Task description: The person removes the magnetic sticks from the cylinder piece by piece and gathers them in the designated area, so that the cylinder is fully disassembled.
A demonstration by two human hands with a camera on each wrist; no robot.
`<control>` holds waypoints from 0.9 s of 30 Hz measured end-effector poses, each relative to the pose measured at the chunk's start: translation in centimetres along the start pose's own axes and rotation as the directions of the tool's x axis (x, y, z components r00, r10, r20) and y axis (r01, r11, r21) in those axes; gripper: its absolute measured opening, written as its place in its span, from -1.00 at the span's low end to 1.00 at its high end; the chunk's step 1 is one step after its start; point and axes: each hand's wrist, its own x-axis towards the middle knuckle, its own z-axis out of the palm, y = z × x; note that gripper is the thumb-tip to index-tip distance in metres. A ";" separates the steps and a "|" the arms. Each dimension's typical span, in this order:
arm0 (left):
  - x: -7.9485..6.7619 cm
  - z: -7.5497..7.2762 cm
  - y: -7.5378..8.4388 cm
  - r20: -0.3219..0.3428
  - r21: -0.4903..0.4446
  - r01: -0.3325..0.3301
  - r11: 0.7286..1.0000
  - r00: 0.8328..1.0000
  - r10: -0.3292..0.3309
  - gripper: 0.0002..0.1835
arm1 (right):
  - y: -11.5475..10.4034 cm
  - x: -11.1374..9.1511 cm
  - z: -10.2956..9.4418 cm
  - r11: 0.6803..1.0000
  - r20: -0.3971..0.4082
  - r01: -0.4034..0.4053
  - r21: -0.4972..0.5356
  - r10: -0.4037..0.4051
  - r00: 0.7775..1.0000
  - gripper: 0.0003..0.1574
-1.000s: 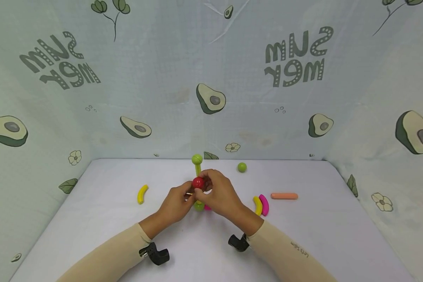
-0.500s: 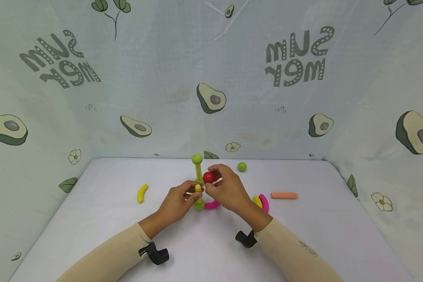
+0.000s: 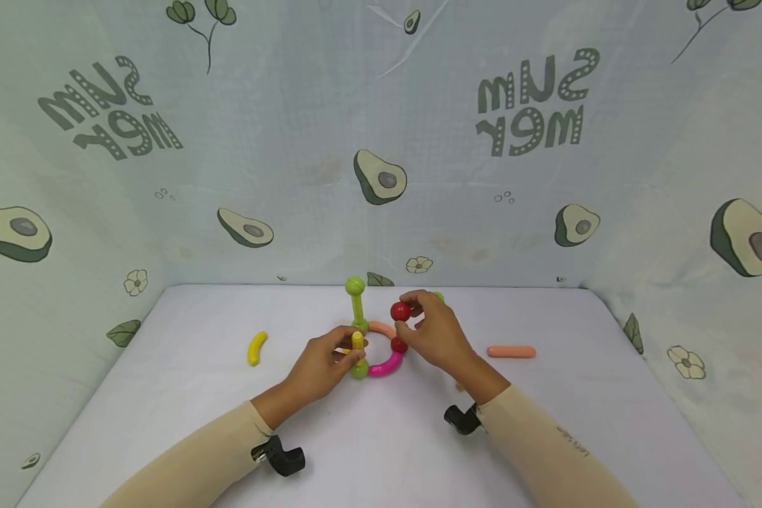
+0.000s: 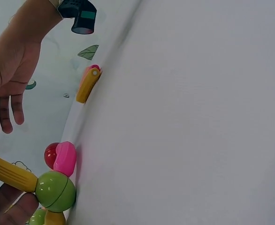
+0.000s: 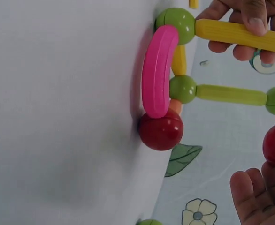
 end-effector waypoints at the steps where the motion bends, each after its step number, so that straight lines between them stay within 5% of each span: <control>1: 0.0 0.0 0.0 0.000 -0.003 -0.001 1.000 1.000 0.001 -0.67 | 0.2 0.1 -0.1 1.000 -0.001 -0.006 -0.009 0.006 1.000 -0.40; 27: 0.1 0.2 -0.3 -0.003 -0.025 0.000 1.000 1.000 0.000 -0.67 | 6.2 1.7 -3.6 0.978 0.017 -0.174 -0.111 0.177 0.984 -0.36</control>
